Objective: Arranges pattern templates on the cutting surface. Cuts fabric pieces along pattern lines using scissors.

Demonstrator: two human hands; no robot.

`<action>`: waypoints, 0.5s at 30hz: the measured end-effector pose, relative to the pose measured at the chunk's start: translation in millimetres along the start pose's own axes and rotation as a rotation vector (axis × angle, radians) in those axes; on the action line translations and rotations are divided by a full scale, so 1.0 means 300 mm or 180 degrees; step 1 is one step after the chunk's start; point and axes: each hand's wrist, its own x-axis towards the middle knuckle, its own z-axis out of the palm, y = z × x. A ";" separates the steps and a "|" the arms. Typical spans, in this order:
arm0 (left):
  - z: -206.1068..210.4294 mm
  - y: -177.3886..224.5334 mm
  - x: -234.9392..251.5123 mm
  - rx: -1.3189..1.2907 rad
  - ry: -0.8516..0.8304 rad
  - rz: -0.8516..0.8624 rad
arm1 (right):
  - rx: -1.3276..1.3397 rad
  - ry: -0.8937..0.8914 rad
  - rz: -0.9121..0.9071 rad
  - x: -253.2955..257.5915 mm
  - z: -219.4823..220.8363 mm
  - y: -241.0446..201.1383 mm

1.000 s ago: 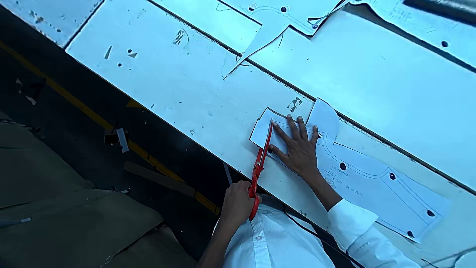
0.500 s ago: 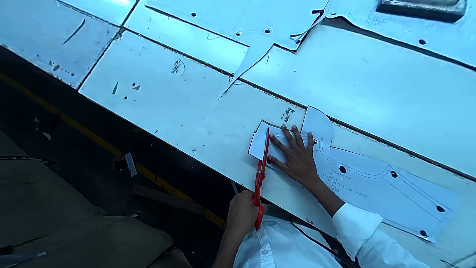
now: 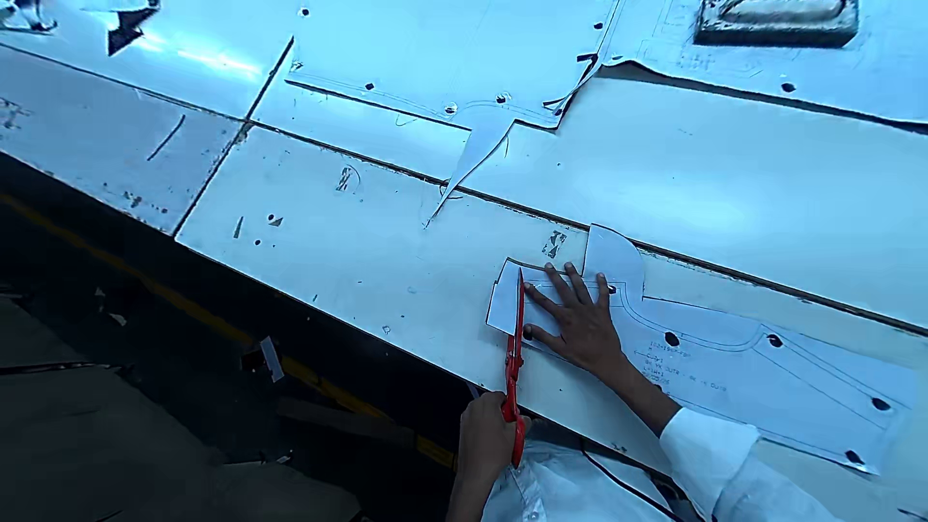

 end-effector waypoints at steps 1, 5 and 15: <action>0.001 -0.001 0.001 0.0000 0.0005 -0.0005 | -0.0006 -0.0016 0.0009 0.000 -0.002 -0.002; 0.007 0.000 0.000 -0.0013 0.0030 0.0012 | 0.0042 -0.0010 0.0000 0.000 -0.010 -0.002; 0.012 0.028 -0.013 -0.0008 -0.0052 -0.0083 | 0.0017 -0.0025 -0.0037 -0.004 -0.007 0.001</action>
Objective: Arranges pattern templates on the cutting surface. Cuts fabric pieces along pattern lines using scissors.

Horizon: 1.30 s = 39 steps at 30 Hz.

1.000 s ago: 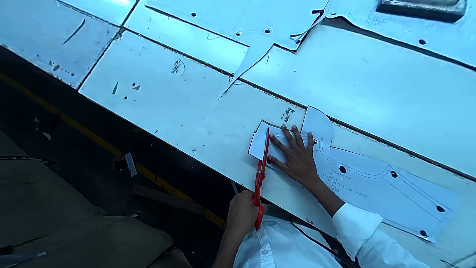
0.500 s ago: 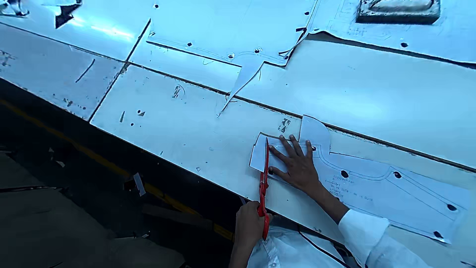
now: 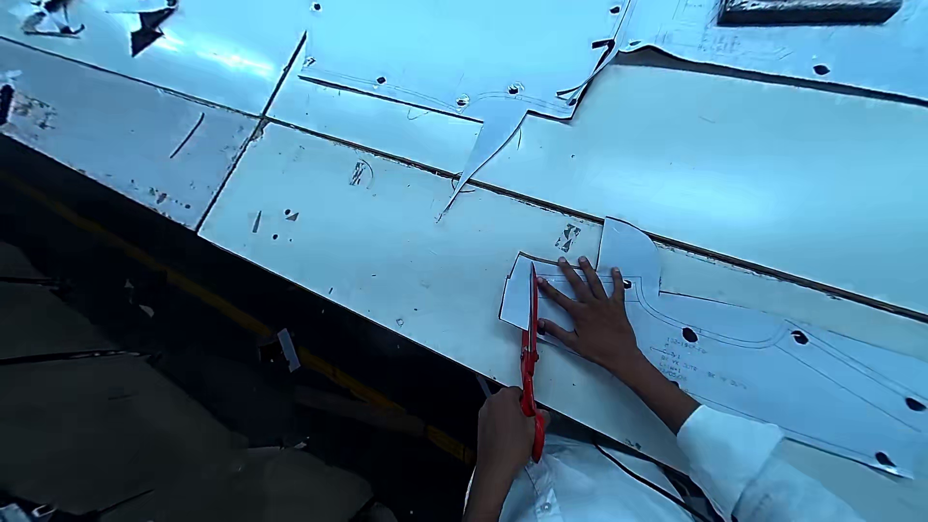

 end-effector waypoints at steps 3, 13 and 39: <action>-0.006 0.008 -0.002 0.0044 -0.0050 -0.0032 | 0.0023 0.0042 -0.0020 0.000 0.000 0.001; -0.002 0.015 -0.006 0.0102 -0.0009 -0.0051 | 0.0069 0.0030 0.0007 0.000 0.002 0.001; 0.005 0.012 -0.007 -0.0016 0.0064 -0.0038 | 0.0070 -0.0017 0.0037 0.006 0.007 0.005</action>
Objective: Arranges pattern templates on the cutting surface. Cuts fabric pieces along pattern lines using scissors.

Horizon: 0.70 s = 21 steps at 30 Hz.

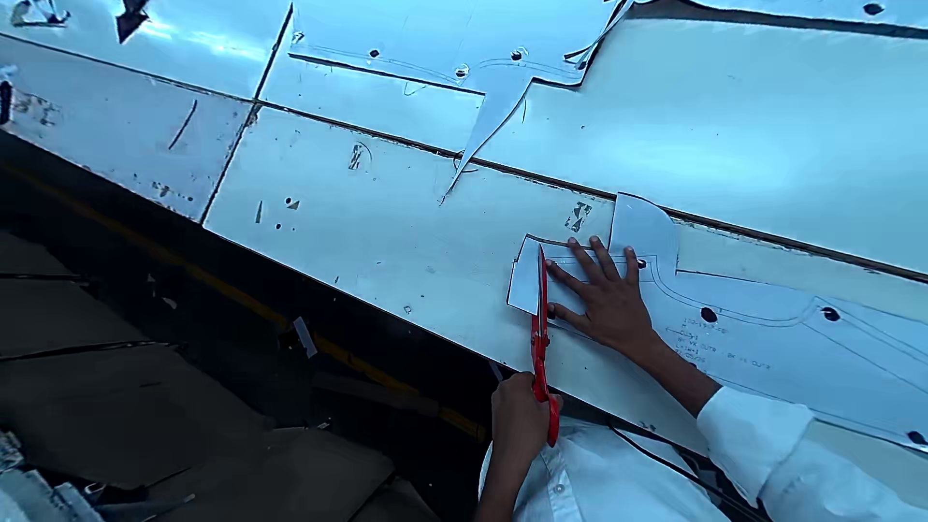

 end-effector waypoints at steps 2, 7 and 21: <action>0.001 -0.003 -0.001 -0.0008 -0.0012 0.0024 | 0.0015 -0.0005 -0.0002 -0.001 0.000 0.001; 0.000 -0.002 0.000 -0.0011 -0.0046 0.0038 | 0.0027 0.0043 -0.0021 0.000 -0.002 0.001; -0.001 -0.005 0.002 -0.0022 -0.0031 0.0036 | 0.0018 -0.0048 -0.0012 -0.001 -0.007 0.002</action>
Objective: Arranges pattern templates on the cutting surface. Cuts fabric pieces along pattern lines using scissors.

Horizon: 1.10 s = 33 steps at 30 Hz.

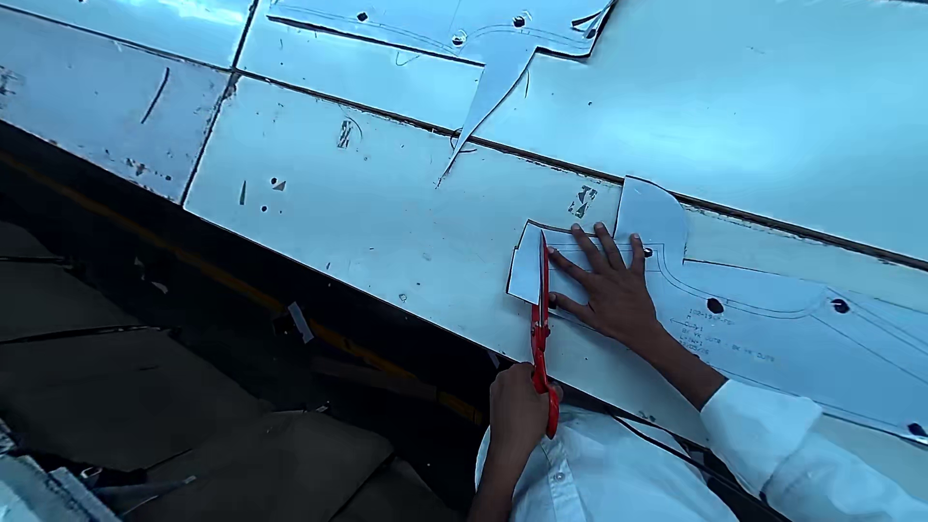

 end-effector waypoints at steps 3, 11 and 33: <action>0.001 -0.004 0.006 -0.0025 0.0031 -0.0020 | 0.0010 0.0021 0.0002 0.001 0.002 0.001; -0.006 -0.039 0.027 -0.0113 -0.0002 0.0042 | 0.0033 0.0082 -0.0028 0.004 0.005 0.001; -0.024 -0.109 0.106 -0.0657 0.0250 0.0270 | 0.0103 0.0100 0.0017 0.005 0.005 -0.006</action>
